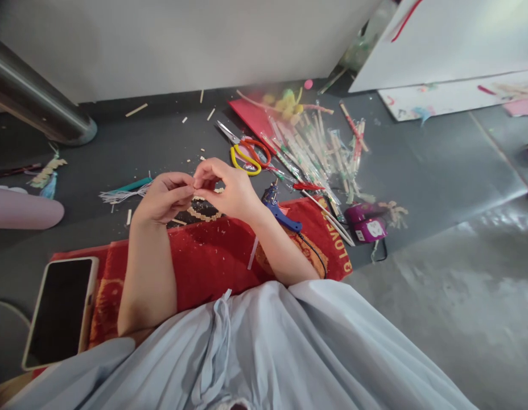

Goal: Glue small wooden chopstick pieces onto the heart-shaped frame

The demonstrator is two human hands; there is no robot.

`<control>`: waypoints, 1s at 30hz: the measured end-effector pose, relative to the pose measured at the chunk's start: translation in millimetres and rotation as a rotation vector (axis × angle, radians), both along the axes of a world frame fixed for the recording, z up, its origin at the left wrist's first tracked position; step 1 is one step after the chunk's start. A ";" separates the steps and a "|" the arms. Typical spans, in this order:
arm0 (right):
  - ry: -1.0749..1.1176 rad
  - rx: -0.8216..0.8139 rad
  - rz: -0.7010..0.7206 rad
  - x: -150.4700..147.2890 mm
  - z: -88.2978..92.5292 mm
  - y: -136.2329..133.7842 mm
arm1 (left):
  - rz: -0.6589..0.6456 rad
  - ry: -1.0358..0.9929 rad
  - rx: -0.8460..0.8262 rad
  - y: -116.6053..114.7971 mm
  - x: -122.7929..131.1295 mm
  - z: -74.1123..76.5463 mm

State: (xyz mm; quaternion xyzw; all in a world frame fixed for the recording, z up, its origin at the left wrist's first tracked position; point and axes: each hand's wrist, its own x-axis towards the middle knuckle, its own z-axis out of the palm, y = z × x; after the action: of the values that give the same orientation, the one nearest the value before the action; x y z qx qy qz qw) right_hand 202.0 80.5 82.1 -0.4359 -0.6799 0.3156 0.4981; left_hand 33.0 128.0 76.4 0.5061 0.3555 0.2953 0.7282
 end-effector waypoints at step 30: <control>-1.037 -0.605 -0.486 85.3 -8.2 -103.5 | 0.084 0.210 0.124 11.9 -2.0 -13.3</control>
State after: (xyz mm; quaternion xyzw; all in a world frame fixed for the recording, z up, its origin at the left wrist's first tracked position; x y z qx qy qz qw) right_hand 287.3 -23.0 73.9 -0.7943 -0.5952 0.1200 0.0178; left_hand 31.0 139.9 63.2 0.5631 0.4316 0.2924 0.6412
